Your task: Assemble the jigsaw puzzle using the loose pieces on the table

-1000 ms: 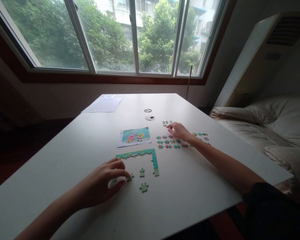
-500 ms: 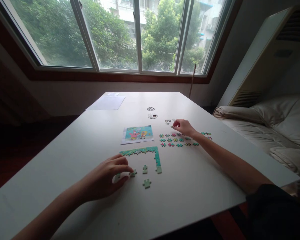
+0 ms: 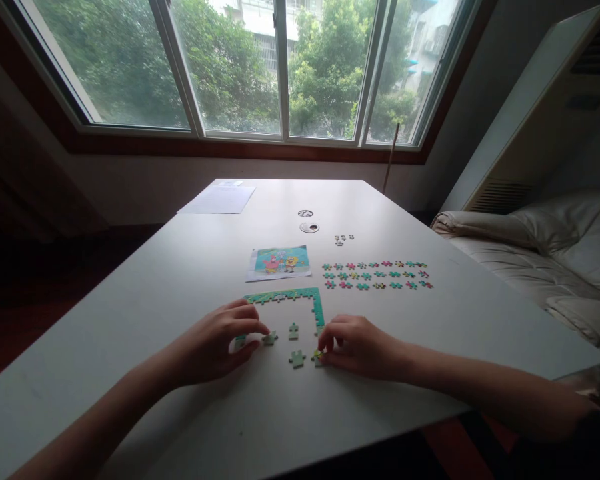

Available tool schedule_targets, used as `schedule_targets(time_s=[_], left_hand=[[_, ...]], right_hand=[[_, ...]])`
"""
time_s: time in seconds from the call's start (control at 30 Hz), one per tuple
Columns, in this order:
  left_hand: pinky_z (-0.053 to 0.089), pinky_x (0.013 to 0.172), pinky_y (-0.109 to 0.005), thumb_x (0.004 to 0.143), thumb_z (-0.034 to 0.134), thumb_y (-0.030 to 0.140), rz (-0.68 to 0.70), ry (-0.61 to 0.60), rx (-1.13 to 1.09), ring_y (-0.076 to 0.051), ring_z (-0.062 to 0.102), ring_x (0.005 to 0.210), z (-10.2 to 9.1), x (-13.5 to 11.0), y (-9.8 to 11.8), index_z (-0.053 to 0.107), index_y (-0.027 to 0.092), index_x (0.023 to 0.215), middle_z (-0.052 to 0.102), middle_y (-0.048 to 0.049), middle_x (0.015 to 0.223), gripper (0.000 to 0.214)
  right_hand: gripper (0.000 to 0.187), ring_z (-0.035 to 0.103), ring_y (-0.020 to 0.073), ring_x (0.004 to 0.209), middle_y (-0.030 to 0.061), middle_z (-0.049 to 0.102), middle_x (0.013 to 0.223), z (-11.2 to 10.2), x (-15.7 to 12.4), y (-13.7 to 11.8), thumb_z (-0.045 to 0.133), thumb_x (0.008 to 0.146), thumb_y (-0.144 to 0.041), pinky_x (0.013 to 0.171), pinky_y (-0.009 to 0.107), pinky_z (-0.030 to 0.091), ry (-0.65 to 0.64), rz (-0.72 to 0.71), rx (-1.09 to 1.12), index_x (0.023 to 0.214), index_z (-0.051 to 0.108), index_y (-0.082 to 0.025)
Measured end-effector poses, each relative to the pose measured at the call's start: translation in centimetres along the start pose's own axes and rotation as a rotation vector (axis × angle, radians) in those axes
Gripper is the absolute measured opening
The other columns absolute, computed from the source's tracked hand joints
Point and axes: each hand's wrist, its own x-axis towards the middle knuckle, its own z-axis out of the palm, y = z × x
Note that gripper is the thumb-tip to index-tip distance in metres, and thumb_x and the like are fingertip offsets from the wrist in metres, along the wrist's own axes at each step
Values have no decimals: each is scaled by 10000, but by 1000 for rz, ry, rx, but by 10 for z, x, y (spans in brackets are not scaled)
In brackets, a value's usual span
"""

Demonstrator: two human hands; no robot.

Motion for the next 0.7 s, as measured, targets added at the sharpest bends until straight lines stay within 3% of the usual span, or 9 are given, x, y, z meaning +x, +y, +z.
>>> schedule_targets(time_s=[0.2, 0.33, 0.6, 0.7], left_hand=[[473, 703, -293, 838, 521, 169, 5, 24, 32, -188, 563, 813, -1, 0, 0, 660, 228, 971, 623, -58, 845, 201], [483, 695, -294, 842, 509, 165, 14, 33, 61, -189, 565, 813, -4, -1, -4, 664, 220, 970, 632, -61, 839, 209], [485, 656, -300, 892, 471, 235, -64, 142, 169, -195, 571, 813, -33, -11, -32, 675, 214, 975, 647, -60, 837, 221], [485, 648, -291, 888, 475, 247, -80, 117, 179, -193, 578, 802, -35, -16, -38, 679, 222, 963, 651, -52, 823, 219]], right_hand=[[103, 528, 95, 637, 21, 605, 747, -9, -4, 0, 631, 787, -250, 612, 192, 415, 13, 27, -32, 845, 644, -167], [176, 520, 103, 655, 18, 595, 766, -13, -5, -2, 685, 742, -276, 622, 202, 407, -57, 69, -60, 881, 647, -174], [96, 501, 89, 633, 14, 580, 762, -9, -6, -7, 654, 765, -231, 602, 190, 398, -86, 89, -54, 843, 654, -175], [78, 497, 83, 617, 13, 575, 754, -8, -5, -6, 638, 777, -226, 590, 183, 398, -87, 71, -31, 830, 657, -173]])
